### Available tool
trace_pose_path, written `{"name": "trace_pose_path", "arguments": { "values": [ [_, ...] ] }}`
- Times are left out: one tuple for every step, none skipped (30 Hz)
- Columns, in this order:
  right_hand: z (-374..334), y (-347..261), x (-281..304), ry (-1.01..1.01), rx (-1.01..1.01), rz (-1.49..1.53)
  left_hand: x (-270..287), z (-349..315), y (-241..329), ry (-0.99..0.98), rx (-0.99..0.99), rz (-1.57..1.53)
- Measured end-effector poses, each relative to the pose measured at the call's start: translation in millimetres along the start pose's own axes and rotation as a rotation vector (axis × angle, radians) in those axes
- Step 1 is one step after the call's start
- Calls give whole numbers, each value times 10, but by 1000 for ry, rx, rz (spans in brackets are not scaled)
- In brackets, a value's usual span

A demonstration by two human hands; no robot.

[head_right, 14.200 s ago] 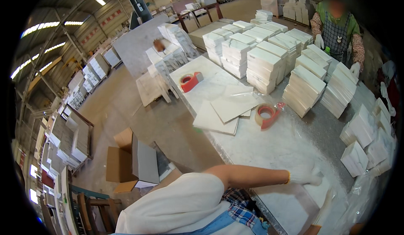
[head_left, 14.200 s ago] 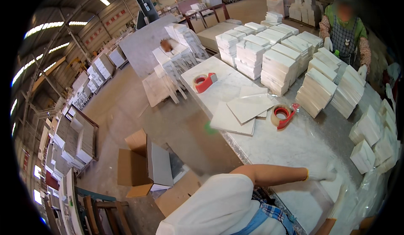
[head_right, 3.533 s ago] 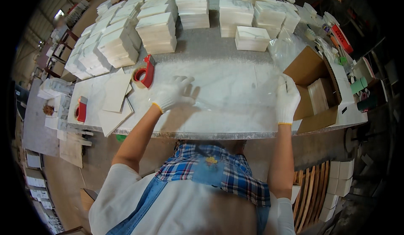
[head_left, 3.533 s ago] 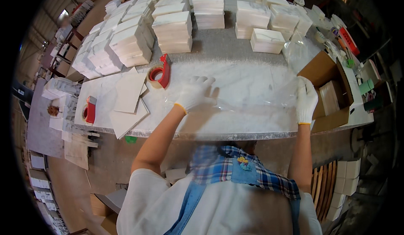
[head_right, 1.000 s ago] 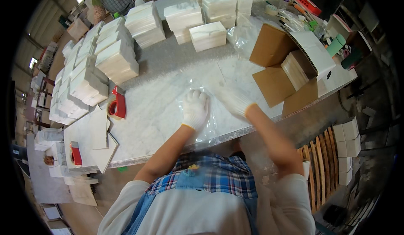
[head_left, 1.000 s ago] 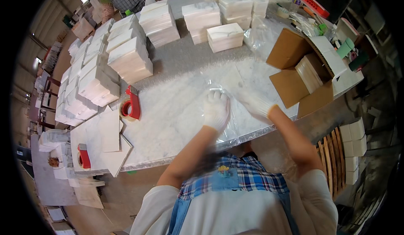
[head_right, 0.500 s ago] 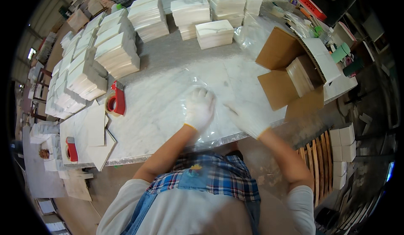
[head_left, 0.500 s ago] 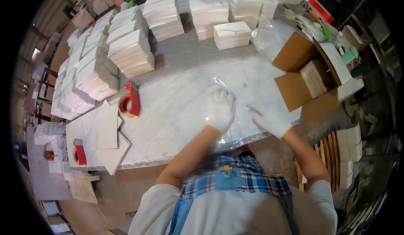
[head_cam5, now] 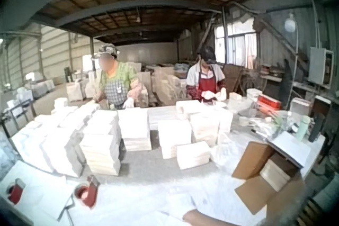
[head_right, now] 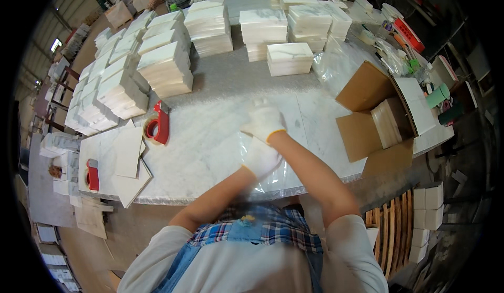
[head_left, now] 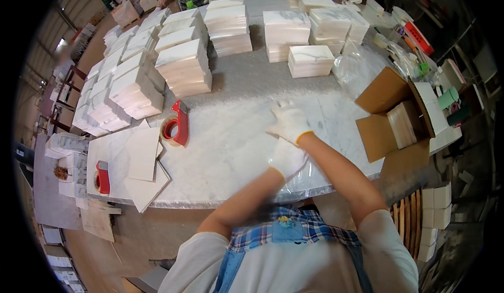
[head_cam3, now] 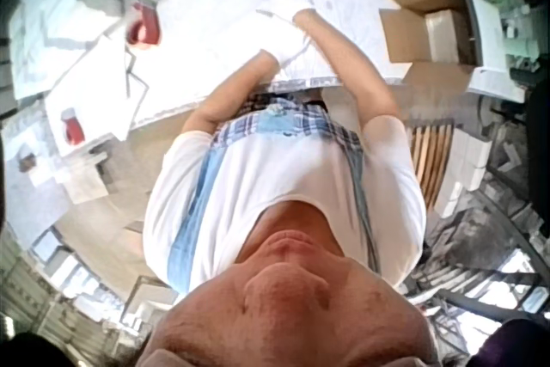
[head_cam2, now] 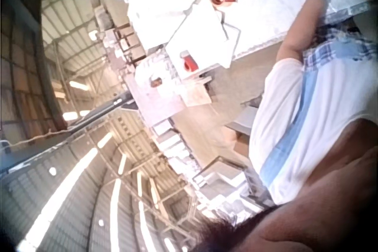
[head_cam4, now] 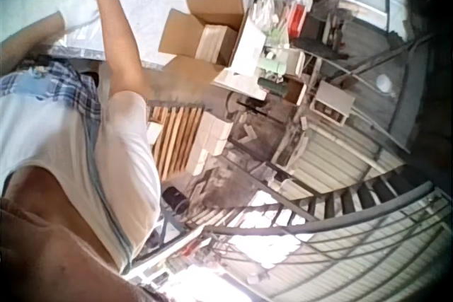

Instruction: The person wraps stacks of white rectangular tiles in clear plastic film on a workbench, then places the wrapped bundles into a cardboard box. The process is repeated multiple times with consistent hand motions.

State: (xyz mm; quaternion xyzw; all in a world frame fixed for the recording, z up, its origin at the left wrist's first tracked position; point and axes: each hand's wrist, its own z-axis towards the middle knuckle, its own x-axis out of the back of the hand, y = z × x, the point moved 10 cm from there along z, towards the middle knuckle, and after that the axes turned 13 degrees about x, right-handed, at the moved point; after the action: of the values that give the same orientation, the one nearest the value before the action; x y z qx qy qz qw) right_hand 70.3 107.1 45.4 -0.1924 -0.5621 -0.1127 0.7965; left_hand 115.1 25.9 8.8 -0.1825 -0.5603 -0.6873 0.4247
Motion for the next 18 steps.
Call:
{"name": "trace_pose_path", "arguments": {
  "values": [
    [72,-43,-66,1,4,-40,-62,-17,-82,-24,53,-72],
    [148,-18,-127,-62,-38,-39,-84,-23,-109,-72,119,-128],
    [212,28,-178,-125,-81,-39,-99,-10,-156,-120,184,-184],
    [273,194,-329,-161,-133,-2,-60,7,-72,-105,94,-59],
    [291,503,-542,-195,-199,29,76,71,164,-97,-7,61],
    [302,635,-617,-236,-248,64,160,87,294,-79,-93,184],
    [284,740,-595,-188,-261,71,173,92,296,-46,-111,220],
    [299,749,-487,-145,-262,80,182,79,269,-8,-119,259],
    [279,817,-394,-99,-274,87,202,84,285,24,-135,294],
    [235,952,-295,-14,-337,67,217,109,258,27,-107,302],
    [168,1102,-220,71,-402,49,261,136,271,26,-81,310],
    [63,1247,-121,157,-474,28,302,153,300,21,-59,314],
    [-25,1404,-99,144,-528,33,346,190,311,12,-9,354],
    [-107,1530,-52,128,-581,41,399,226,317,2,45,394],
    [-187,1621,-33,112,-636,47,418,264,290,-9,96,433],
    [-242,1643,32,186,-639,58,419,295,277,11,92,419],
    [-300,1641,107,258,-637,68,404,321,237,34,92,402],
    [-373,1639,185,330,-636,76,388,351,201,57,90,385]
  ]
}}
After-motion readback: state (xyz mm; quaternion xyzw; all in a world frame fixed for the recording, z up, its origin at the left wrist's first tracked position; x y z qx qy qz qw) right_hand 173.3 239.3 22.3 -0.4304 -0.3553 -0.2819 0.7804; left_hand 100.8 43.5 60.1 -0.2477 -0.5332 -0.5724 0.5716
